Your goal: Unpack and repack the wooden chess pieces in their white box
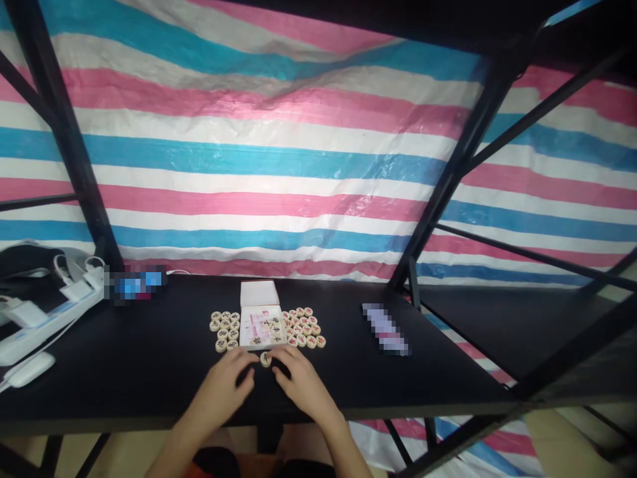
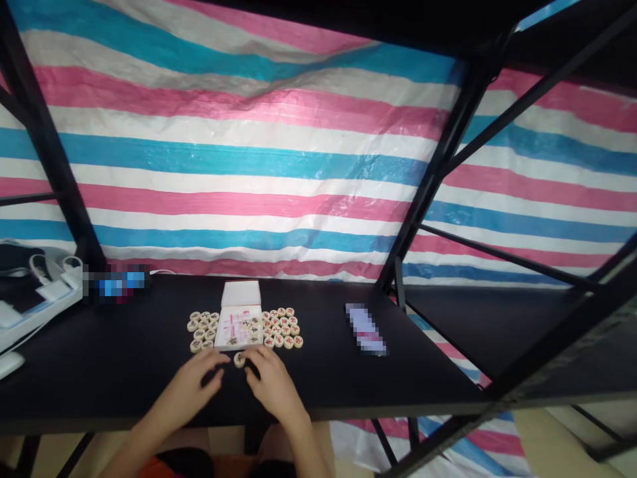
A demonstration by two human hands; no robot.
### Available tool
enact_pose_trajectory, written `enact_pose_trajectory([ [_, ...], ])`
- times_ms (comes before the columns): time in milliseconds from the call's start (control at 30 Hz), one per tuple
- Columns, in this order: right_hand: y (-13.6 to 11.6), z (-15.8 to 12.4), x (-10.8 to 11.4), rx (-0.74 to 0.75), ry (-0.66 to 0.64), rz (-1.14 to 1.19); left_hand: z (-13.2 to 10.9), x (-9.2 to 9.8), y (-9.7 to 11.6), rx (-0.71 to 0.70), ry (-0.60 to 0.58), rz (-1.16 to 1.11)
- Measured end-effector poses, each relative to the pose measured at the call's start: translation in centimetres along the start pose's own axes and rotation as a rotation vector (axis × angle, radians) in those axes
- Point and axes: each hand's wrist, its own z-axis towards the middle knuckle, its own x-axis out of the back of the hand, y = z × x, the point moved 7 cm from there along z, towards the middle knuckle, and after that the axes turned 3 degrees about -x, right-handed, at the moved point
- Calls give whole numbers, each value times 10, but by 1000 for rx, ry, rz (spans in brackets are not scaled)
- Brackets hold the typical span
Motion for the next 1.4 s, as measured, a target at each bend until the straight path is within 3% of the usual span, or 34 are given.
enact_pose_trajectory([
  [100, 6, -1, 3, -52, 61, 4, 0, -29, 20, -27, -70, 142],
  [233, 11, 0, 4, -94, 78, -51, -5, -35, 12, 4, -65, 295],
  [333, 12, 1, 3, -114, 69, -84, -29, -18, -10, 61, -1, 376],
  [467, 13, 1, 3, -108, 73, -95, -61, 24, -50, 182, 95, 480],
  [633, 16, 0, 3, -107, 81, -75, -44, 58, -78, 299, 34, 522],
  [900, 18, 0, 2, -120, 75, -89, -1, 51, -79, 247, -42, 600],
  [1200, 12, 1, 5, -122, 90, -90, -1, 46, -78, 206, -12, 629],
  [1333, 13, 1, 6, -129, 94, -88, 4, 51, -55, 177, 68, 597],
  [1400, 14, 1, 5, -129, 89, -85, 16, 45, -31, 100, 27, 561],
])
